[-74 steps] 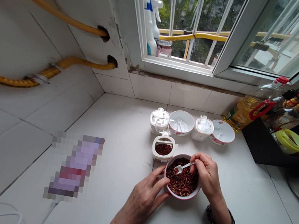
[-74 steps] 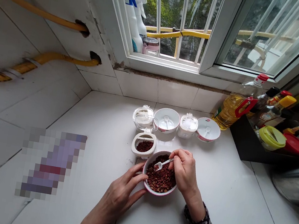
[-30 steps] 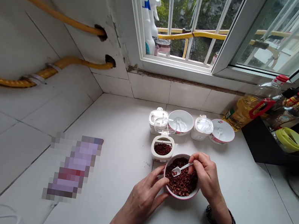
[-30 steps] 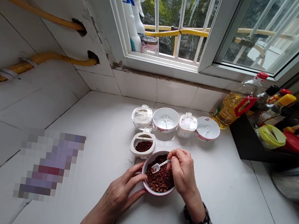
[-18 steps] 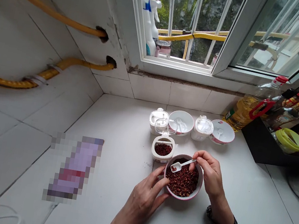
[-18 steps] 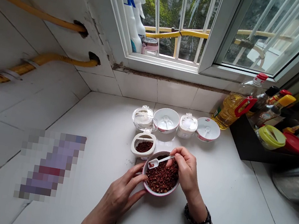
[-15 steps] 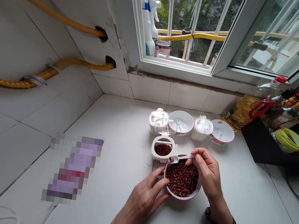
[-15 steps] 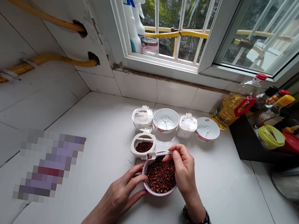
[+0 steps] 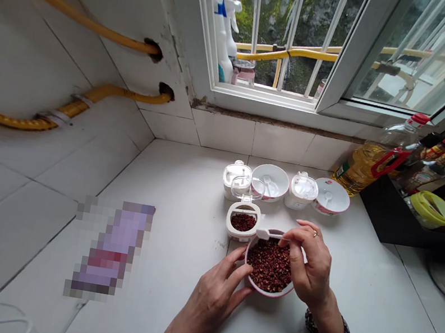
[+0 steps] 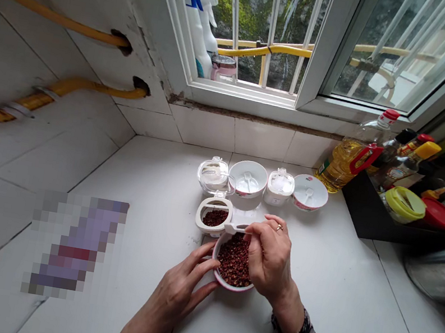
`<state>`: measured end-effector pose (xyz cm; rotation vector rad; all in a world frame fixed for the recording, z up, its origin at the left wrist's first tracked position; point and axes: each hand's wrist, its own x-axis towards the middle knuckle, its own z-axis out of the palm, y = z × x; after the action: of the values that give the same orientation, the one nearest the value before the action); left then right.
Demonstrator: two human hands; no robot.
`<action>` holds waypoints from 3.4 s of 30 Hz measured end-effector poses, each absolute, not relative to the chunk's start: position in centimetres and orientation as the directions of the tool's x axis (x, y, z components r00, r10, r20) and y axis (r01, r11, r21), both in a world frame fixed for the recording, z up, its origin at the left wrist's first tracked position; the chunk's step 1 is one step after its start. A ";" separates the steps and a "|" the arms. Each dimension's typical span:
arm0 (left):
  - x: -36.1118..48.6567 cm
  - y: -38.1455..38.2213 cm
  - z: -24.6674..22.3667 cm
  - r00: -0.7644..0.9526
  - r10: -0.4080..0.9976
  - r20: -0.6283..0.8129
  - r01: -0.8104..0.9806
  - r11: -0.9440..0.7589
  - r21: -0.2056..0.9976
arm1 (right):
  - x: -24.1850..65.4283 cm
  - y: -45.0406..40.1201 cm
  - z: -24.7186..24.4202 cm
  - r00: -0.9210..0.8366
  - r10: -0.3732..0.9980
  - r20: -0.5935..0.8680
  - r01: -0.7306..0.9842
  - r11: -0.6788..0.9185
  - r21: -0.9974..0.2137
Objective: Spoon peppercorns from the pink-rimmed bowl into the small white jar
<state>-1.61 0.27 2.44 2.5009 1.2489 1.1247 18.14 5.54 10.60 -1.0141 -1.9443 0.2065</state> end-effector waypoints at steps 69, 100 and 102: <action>-1.6 0.3 2.5 0.376 0.731 0.569 0.629 -0.652 0.422 | 18.5 5.8 9.4 -0.108 0.988 0.113 0.458 0.150 -0.876; -1.5 0.3 2.5 0.378 0.720 0.581 0.627 -0.661 0.412 | 17.7 6.1 10.5 -0.318 0.643 0.697 0.556 0.722 -0.412; -1.5 0.3 2.6 0.377 0.724 0.578 0.629 -0.658 0.414 | 18.5 5.9 10.7 -0.304 0.663 0.684 0.549 0.709 -0.443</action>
<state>-1.48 0.27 2.57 2.5012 1.2351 1.1488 18.46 5.87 10.68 -0.9292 -1.9869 0.1549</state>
